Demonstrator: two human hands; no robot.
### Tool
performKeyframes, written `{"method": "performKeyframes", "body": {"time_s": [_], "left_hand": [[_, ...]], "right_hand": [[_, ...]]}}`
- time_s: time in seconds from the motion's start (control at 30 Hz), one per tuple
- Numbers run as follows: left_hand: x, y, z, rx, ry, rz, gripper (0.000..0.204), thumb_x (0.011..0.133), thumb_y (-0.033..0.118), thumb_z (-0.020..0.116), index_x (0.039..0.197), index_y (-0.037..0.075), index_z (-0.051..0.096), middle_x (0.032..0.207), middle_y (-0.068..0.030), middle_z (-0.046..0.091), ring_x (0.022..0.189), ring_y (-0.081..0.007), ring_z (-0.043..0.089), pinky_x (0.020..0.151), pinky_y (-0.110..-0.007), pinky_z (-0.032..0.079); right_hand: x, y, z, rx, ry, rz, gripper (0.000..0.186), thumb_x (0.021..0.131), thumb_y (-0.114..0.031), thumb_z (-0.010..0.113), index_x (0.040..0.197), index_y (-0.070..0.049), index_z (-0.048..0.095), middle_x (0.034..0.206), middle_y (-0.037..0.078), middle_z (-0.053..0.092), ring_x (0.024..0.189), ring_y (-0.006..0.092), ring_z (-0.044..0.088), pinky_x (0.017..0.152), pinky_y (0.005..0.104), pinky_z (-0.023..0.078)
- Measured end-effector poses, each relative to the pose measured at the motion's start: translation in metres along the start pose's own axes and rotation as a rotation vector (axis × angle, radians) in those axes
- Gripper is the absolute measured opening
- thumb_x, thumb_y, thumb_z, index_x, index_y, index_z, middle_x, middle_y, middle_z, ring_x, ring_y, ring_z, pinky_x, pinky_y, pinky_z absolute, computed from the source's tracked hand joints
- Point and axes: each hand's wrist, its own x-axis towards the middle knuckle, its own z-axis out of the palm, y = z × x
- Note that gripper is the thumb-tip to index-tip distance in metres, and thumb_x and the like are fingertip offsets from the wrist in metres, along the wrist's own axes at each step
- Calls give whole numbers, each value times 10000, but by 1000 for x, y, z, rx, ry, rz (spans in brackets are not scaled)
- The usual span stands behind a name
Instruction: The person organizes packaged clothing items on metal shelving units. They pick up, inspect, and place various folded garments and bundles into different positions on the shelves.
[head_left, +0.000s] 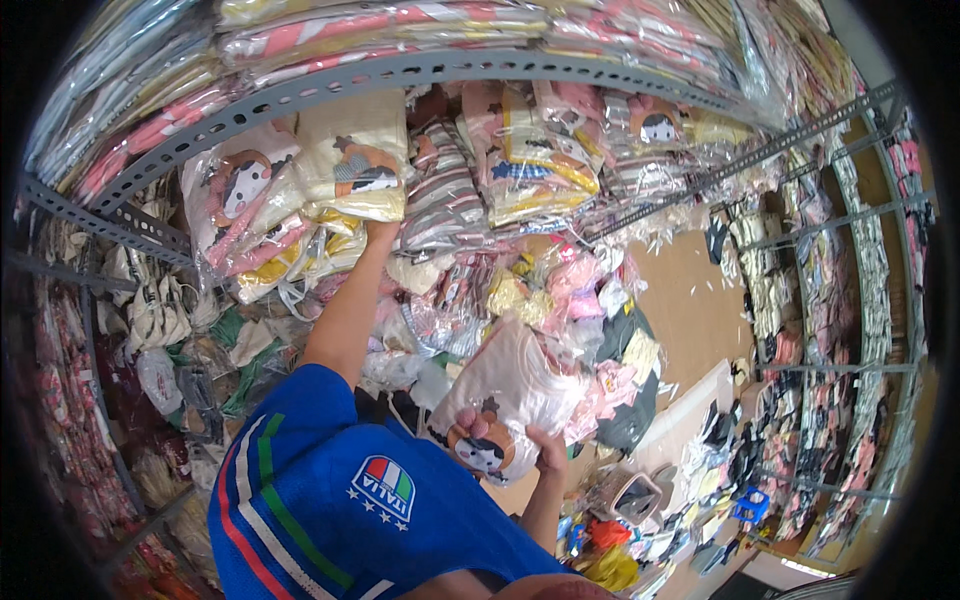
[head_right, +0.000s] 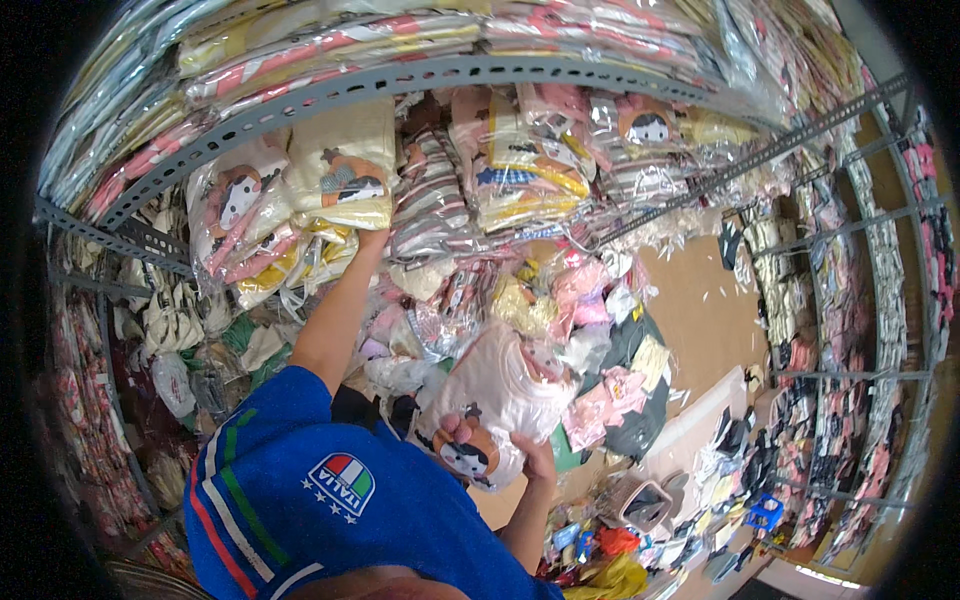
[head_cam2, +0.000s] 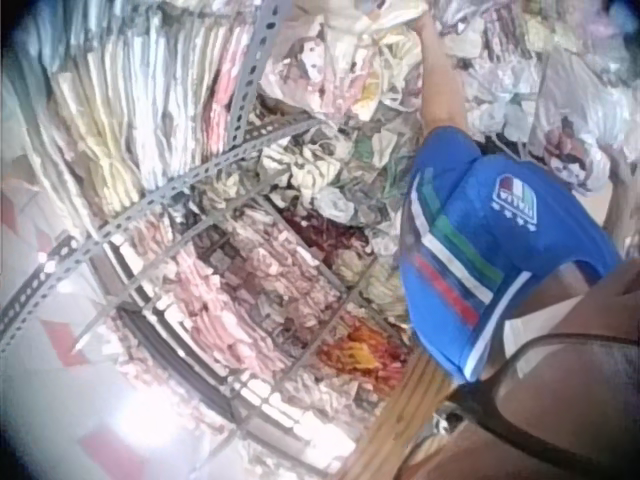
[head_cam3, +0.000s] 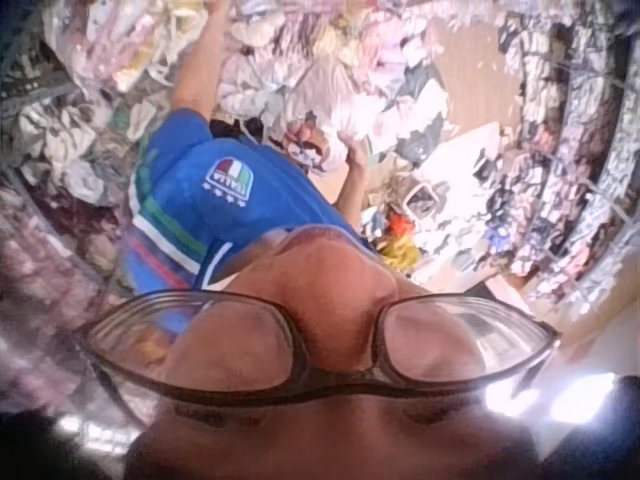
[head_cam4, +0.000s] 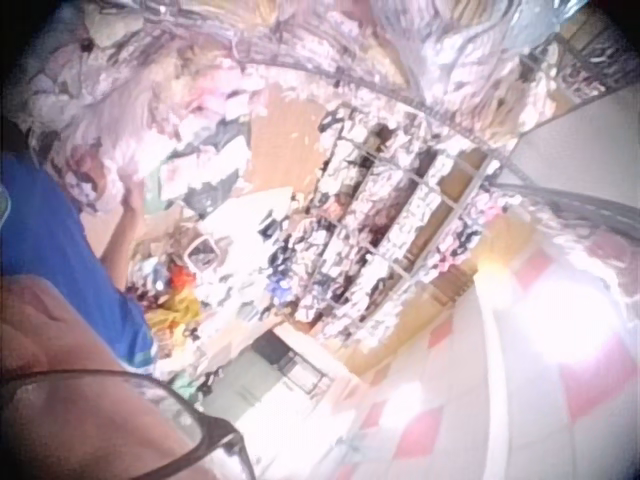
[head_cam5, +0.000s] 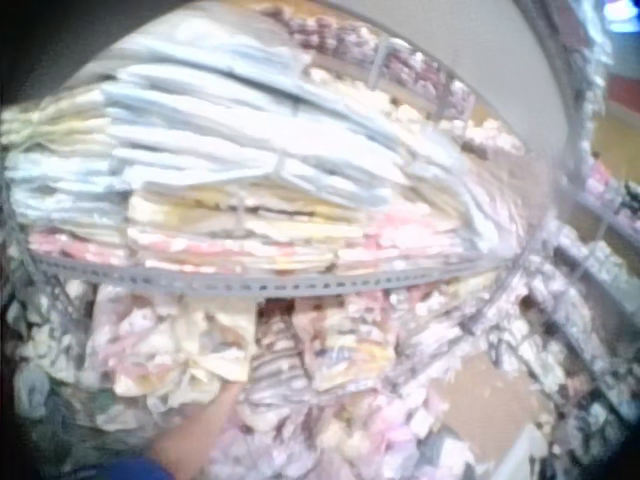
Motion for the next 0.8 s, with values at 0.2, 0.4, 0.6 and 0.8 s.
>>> {"method": "performKeyframes", "body": {"time_s": [0.2, 0.4, 0.6, 0.8], "left_hand": [[-35, 4, -3, -11, -30, 10, 641, 939, 523, 554, 1386, 64, 516, 1386, -176, 557, 1296, -377, 495, 1079, -423, 386], [-106, 134, -100, 641, -783, 141, 600, 831, 495, 678, 1282, 104, 623, 1237, -180, 647, 1150, -367, 610, 959, -451, 492], [0, 224, -70, 1067, -796, 633, 259, 773, 201, 622, 959, 72, 749, 1009, -167, 724, 963, -349, 688, 866, -440, 537], [121, 214, -48, 1155, -974, 900, 269, 804, 219, 603, 941, 28, 734, 944, -176, 721, 917, -375, 682, 835, -464, 539]], "right_hand": [[19, -46, -8, -164, -13, -87, 845, 671, -42, 836, 1409, 23, 429, 1304, 110, 594, 1177, 269, 583, 1033, 395, 450], [60, -102, 11, -18, -29, -313, 947, 542, -82, 835, 1395, 49, 447, 1334, 128, 578, 1201, 295, 574, 1056, 400, 433], [58, -98, 46, 278, -47, -333, 945, 516, -72, 793, 1389, 58, 454, 1309, 171, 592, 1209, 322, 577, 1072, 413, 432], [27, -34, 38, 344, 14, -274, 951, 511, -73, 789, 1392, 59, 455, 1311, 182, 592, 1216, 323, 574, 1075, 417, 431]]}}
